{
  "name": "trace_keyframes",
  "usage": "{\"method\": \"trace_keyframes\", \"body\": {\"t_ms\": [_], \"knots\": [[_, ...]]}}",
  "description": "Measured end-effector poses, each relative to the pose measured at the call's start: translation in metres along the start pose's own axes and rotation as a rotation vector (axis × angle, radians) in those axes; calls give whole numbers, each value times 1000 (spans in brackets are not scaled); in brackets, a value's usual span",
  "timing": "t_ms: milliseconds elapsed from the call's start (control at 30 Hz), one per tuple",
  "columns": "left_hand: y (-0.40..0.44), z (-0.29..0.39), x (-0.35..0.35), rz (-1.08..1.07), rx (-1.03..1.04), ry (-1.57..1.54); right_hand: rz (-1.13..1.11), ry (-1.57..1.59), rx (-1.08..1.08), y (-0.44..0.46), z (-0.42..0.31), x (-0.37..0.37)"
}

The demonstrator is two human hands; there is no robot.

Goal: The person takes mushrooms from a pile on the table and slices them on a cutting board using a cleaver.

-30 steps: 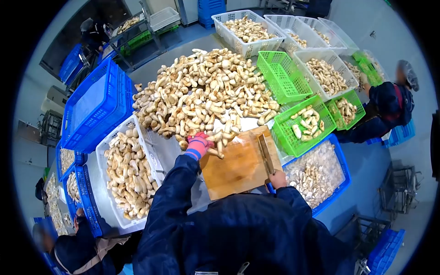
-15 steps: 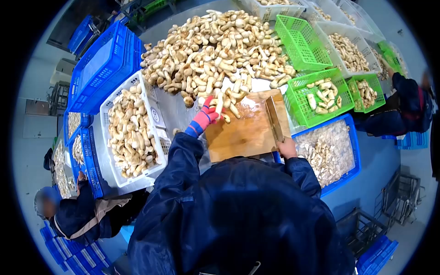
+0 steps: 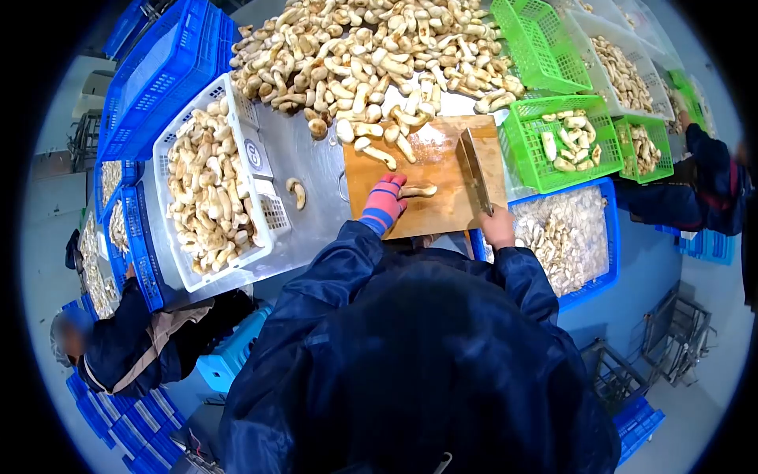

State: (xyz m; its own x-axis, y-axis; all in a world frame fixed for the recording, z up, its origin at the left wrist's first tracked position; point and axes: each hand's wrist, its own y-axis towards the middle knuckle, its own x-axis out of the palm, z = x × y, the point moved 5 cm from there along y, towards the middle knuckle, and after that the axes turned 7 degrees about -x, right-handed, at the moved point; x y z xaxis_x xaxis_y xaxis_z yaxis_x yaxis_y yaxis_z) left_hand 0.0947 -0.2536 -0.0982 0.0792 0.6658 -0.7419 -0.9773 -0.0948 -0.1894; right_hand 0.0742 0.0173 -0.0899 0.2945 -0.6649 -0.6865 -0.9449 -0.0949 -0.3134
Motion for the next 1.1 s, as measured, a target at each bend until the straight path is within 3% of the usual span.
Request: {"method": "trace_keyframes", "body": {"t_ms": [367, 700, 900, 1100], "knots": [[-8, 12, 18, -10, -92, 111, -56, -37, -279, -55, -59, -31], [1, 32, 30, -64, -81, 323, -246, -211, -197, -65, -44, -26], [-1, 28, 32, -34, -51, 304, -244, -264, -222, -46, -42, -3], [-6, 20, 17, 52, -134, 150, -134, -64, -174, -18, -39, 12]]}}
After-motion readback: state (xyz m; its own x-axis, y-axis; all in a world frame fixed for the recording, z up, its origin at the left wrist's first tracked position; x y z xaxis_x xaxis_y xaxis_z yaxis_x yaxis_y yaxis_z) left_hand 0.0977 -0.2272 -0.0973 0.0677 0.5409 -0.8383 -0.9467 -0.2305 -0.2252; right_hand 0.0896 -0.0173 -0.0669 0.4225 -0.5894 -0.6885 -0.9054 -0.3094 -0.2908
